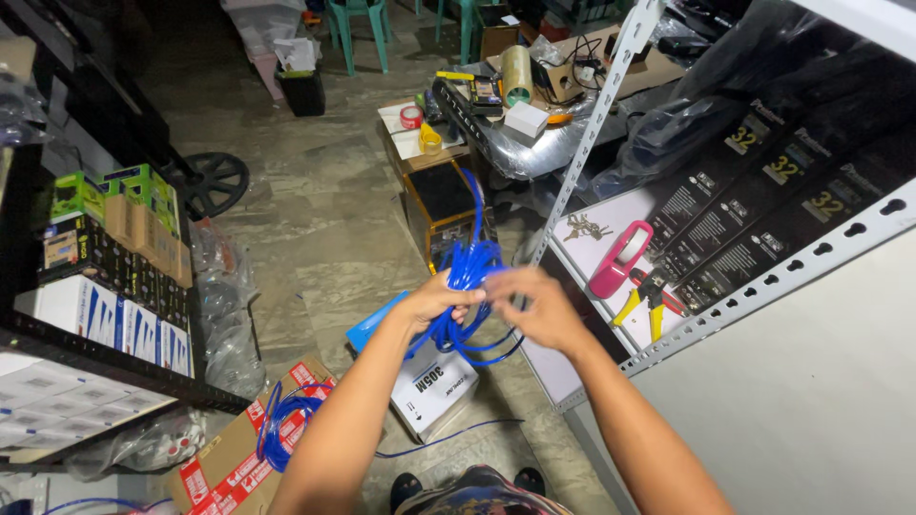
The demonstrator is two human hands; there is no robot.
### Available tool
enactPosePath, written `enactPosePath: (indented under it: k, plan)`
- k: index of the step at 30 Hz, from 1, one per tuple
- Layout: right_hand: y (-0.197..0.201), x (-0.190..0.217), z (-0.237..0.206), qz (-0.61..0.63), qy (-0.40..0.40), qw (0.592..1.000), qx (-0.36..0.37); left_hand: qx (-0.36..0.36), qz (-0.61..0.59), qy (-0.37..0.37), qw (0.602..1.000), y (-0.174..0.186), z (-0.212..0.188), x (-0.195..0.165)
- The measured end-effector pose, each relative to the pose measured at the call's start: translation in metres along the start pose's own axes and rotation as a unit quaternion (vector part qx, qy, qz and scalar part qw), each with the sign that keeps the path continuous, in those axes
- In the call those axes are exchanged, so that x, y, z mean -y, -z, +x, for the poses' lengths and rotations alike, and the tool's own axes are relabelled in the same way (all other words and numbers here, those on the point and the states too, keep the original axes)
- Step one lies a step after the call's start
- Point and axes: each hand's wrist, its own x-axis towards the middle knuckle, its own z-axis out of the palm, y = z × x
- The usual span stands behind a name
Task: The person coils a long blue cable into loops, holding the growing coil in one hand while pulling the cable with the other. They briefly use a yellow-handled cutting tool to trim the cable, then resume coiling and gather the finished coil together.
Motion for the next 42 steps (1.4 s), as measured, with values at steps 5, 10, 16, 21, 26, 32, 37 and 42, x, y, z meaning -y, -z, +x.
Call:
enactPosePath:
  k: [5,10,16,21,26,32,37,42]
  plan:
    - [0.031,0.027,0.016,-0.275,0.205,0.936,-0.074,0.189,-0.023,0.118,0.975,-0.009,-0.007,-0.025]
    - [0.029,0.011,0.020,-0.095,-0.105,0.986,0.083,0.233,0.026,0.136,0.963,-0.007,0.011,-0.027]
    - [0.020,-0.035,0.008,-0.110,-0.210,0.971,0.016,0.006,0.550,-0.131,0.825,-0.012,0.057,-0.019]
    - [0.030,-0.060,0.000,-0.159,-0.233,0.958,-0.049,-0.170,0.606,-0.172,0.758,-0.063,0.091,0.014]
    - [0.046,-0.089,-0.025,-0.039,-0.227,0.954,-0.190,-0.152,0.510,-0.212,0.820,-0.062,0.126,0.016]
    - [0.043,-0.126,-0.071,-0.031,-0.293,0.926,-0.236,-0.095,0.473,-0.127,0.867,-0.068,0.149,0.037]
    - [0.022,-0.148,-0.112,-0.040,-0.351,0.884,-0.305,-0.013,0.569,0.004,0.822,-0.088,0.165,0.049]
    - [0.008,-0.164,-0.137,0.018,-0.348,0.857,-0.379,0.056,0.519,0.017,0.853,-0.109,0.181,0.064]
